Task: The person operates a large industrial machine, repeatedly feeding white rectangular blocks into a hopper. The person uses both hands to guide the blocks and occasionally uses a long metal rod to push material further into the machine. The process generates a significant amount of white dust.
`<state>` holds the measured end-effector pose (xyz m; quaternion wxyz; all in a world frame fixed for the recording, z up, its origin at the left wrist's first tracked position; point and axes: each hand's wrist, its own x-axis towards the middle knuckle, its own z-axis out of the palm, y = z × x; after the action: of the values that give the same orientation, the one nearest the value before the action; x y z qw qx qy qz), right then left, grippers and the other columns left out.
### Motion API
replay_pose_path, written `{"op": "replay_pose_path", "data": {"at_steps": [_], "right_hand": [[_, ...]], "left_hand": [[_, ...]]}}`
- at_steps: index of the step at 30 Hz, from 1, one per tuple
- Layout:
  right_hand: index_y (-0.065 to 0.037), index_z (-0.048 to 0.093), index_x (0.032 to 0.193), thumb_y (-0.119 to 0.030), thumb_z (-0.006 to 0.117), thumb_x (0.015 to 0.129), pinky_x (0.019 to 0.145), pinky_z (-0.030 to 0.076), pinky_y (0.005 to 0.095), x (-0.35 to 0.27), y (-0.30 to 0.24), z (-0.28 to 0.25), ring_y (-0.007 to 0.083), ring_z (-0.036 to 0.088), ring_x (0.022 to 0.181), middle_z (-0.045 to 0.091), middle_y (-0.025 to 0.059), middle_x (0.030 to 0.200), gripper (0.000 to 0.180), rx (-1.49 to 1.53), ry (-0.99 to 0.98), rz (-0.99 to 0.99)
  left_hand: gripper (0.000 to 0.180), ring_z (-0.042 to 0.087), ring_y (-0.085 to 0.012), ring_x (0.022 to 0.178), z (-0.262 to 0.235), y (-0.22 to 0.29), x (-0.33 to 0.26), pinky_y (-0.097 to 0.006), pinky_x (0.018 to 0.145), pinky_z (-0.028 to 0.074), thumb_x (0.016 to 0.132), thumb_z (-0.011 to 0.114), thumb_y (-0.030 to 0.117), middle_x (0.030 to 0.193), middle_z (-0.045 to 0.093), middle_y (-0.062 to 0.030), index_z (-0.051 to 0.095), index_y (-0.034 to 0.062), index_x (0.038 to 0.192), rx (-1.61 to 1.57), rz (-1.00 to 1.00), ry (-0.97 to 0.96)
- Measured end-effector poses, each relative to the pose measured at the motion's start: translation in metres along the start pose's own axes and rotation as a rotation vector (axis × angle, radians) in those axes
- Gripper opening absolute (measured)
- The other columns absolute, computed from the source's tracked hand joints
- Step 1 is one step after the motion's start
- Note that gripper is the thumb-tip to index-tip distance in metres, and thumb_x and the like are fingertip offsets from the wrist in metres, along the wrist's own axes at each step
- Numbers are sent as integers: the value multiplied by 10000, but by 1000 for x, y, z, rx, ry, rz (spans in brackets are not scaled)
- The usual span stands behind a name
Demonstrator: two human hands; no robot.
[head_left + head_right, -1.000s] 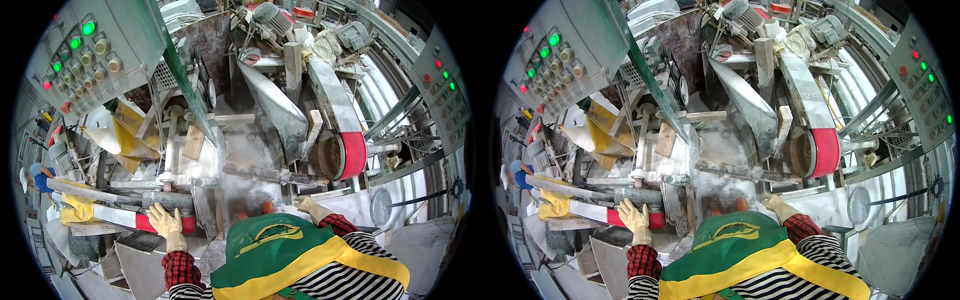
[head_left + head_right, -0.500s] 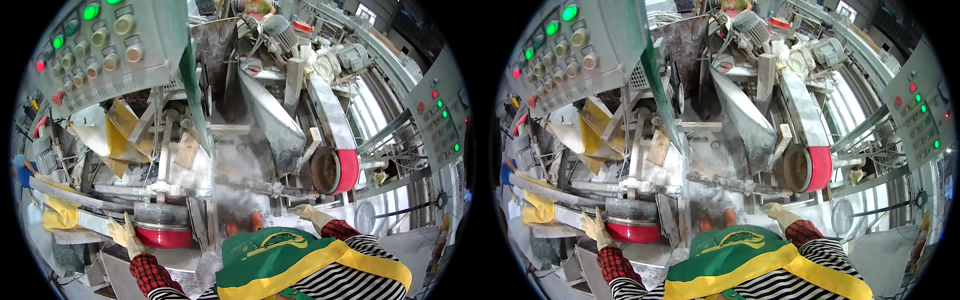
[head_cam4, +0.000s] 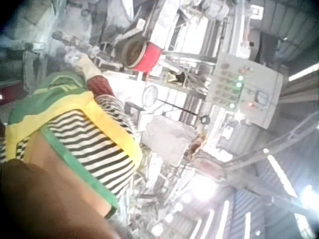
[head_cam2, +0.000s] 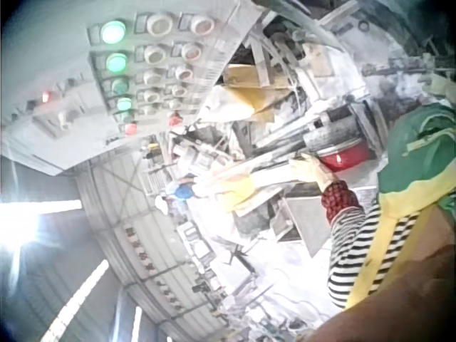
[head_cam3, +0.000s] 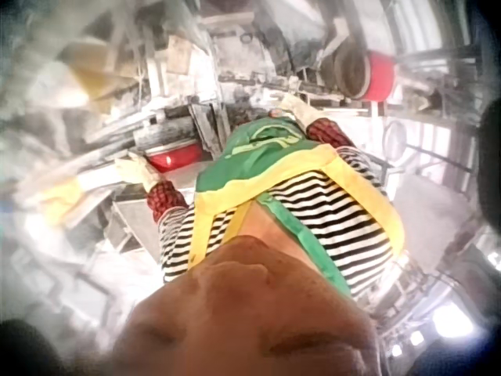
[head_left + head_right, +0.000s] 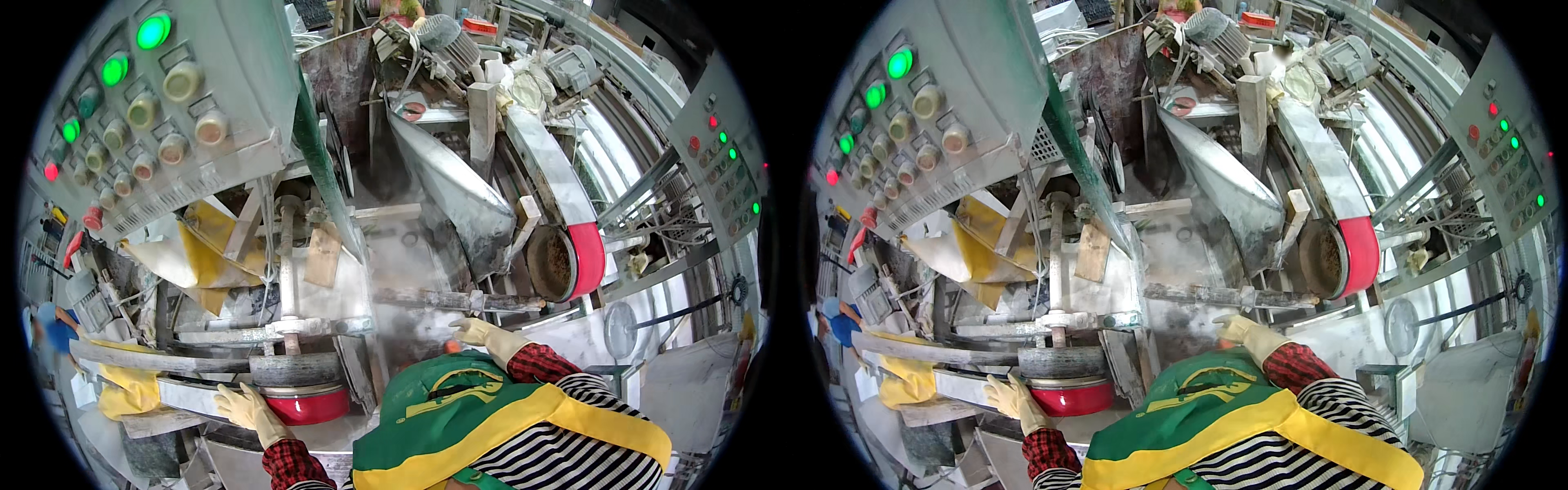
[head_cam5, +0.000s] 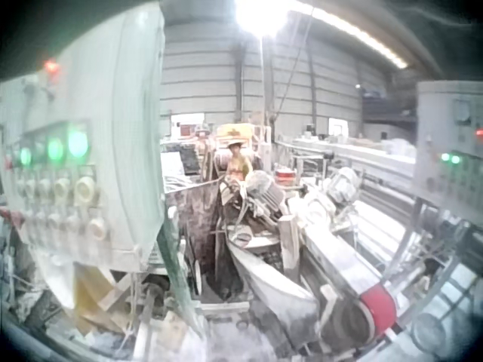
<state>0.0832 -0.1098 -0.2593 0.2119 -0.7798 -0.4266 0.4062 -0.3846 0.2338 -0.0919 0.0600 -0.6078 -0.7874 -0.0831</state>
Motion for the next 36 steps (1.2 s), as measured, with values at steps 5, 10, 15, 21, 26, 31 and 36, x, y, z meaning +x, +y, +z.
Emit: {"op": "replay_pose_path", "data": {"at_steps": [5,10,15,21,26,31,36], "right_hand": [[-60,570,1321,-329,601,837,851,535,364,4,29,-24,279,678,909,707,179,1001,554,-80,-97,124],[-63,600,1289,-296,596,857,884,522,340,6,88,-46,258,679,960,706,162,1069,491,10,63,246],[-65,614,1266,-176,596,909,803,522,280,0,148,-41,144,655,880,711,83,1009,375,513,150,167],[-26,589,1291,-199,600,913,774,538,297,-52,120,-89,160,663,887,703,80,1054,415,989,264,193],[-40,528,1359,-264,584,978,792,528,267,-48,48,-145,147,647,912,677,106,1097,446,1268,163,-48],[-36,347,1474,-197,613,948,931,474,337,-79,-25,-208,208,565,1092,588,132,1235,611,1096,472,-109],[-14,313,1464,-6,549,895,1033,423,354,-118,22,-255,222,496,1235,494,132,1361,616,1193,970,-276]], "left_hand": [[686,370,-431,1256,35,-37,1,-511,1056,331,884,622,360,1398,377,-269,382,34,1438,-81,129,116],[634,303,-429,1359,30,-10,-41,-505,1153,234,934,580,305,1426,386,-312,352,30,1458,-83,79,50],[576,393,-425,1251,11,34,-101,-511,1086,291,817,683,143,1294,467,-282,460,17,1333,-61,185,98],[734,320,-357,1397,-43,143,-171,-421,1184,254,778,624,75,1472,361,-204,364,27,1462,-718,246,-297],[773,298,-344,1432,-74,323,-255,-404,1167,266,775,686,9,1528,312,-202,364,87,1473,-674,1026,-435],[768,305,-396,1424,-134,446,-377,-432,1165,266,754,745,100,1509,332,-273,413,30,1443,-832,1548,-685],[768,302,-391,1431,-145,458,-415,-414,1161,280,772,772,145,1539,294,-260,423,48,1449,-839,1809,-734]]}}
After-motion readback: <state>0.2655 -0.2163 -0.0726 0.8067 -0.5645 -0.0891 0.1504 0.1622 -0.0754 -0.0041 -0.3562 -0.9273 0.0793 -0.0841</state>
